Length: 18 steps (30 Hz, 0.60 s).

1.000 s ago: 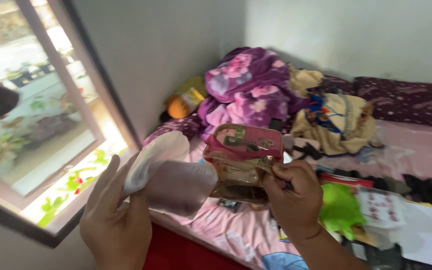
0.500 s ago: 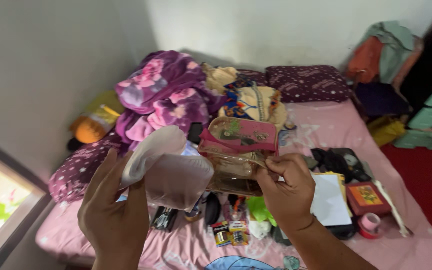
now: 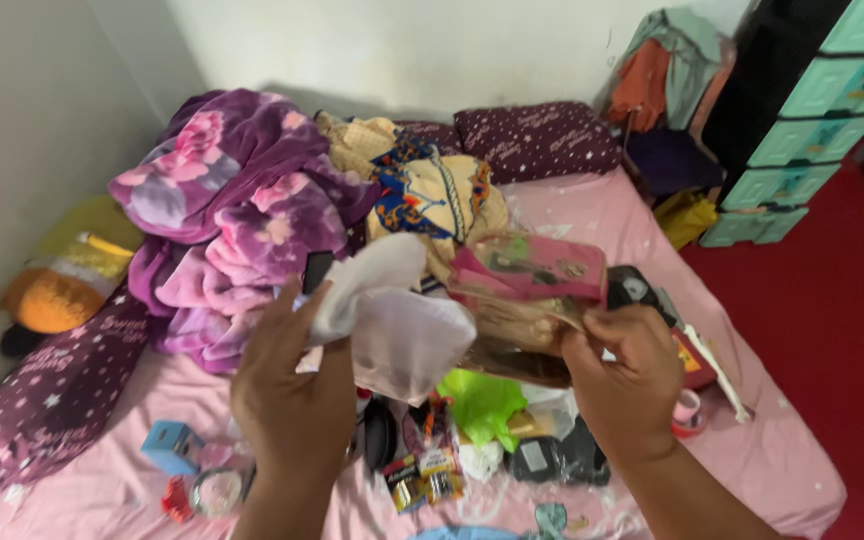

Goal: The person removes items from a wooden wardrobe shelf, including a green plastic bag, a white plastic bag, and a pink zippered pouch, then places them on a nearby bed. The person also picks up a blue product box from the bed and returns it to the shelf.

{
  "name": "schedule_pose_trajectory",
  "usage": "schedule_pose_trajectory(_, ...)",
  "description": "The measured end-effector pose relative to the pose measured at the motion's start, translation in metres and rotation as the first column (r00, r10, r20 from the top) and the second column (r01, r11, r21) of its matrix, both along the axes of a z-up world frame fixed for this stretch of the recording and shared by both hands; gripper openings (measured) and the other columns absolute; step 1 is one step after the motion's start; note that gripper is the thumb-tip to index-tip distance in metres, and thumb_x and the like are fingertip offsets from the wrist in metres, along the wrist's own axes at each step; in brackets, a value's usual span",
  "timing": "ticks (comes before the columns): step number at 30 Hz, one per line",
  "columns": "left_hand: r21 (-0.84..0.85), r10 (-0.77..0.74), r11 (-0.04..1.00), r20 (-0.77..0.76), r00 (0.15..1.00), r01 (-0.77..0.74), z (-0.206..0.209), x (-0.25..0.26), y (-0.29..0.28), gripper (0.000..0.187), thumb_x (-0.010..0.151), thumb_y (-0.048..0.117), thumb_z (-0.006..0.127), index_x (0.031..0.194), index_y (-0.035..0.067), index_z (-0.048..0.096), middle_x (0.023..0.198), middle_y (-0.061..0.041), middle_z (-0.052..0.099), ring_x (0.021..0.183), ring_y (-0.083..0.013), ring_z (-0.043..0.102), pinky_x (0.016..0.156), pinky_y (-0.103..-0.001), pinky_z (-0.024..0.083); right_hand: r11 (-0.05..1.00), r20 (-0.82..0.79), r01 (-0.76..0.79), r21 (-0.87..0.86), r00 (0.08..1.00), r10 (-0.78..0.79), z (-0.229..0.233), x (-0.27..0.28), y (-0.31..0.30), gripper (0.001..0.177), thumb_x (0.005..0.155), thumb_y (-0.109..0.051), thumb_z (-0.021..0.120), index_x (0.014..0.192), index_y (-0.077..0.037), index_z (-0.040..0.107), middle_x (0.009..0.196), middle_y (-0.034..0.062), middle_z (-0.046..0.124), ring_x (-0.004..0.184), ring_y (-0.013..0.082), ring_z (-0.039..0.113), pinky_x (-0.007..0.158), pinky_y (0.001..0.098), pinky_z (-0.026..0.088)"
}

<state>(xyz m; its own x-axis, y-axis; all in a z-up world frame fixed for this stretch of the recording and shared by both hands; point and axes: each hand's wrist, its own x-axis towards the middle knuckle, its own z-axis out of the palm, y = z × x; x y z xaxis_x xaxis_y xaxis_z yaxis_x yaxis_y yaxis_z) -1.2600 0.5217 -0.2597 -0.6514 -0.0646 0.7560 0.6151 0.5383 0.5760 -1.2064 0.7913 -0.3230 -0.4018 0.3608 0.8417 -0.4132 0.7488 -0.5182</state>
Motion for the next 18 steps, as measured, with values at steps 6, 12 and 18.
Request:
schedule_pose_trajectory(6,0.043,-0.1,0.994,0.061,0.993,0.098,-0.024,-0.055,0.021,0.041,0.083,0.005,0.073,0.123,0.008,0.074,0.135,-0.023,0.067,0.124,-0.0346,0.069,0.097,-0.038,0.056,0.998,0.03,0.055,-0.025,0.998,-0.055,-0.023,-0.036,0.021,0.017,0.084,0.012,0.075,0.095,0.003,0.066,0.103,0.0143,0.064,0.089,0.017,0.067,0.076,0.0243,0.055)
schedule_pose_trajectory(12,0.092,-0.168,0.983,0.113,0.979,0.158,-0.035,-0.091,0.064,0.038,0.083,0.006,0.074,0.12,0.01,0.074,0.134,-0.021,0.069,0.119,-0.031,0.072,0.082,-0.034,0.06,0.989,0.081,0.103,-0.103,0.992,-0.095,-0.036,-0.053,0.053,0.016,0.084,0.01,0.076,0.093,0.002,0.065,0.102,0.0124,0.063,0.083,0.0152,0.065,0.072,0.0234,0.054)
schedule_pose_trajectory(18,0.041,-0.169,0.985,0.057,0.984,0.167,-0.042,-0.107,0.129,0.037,0.083,0.008,0.077,0.121,0.01,0.075,0.131,-0.02,0.07,0.119,-0.032,0.072,0.087,-0.036,0.058,0.989,0.062,0.144,-0.041,0.988,-0.142,-0.039,-0.061,0.11,0.018,0.082,0.01,0.076,0.093,0.002,0.064,0.1,0.0124,0.064,0.087,0.0188,0.066,0.075,0.0266,0.054)
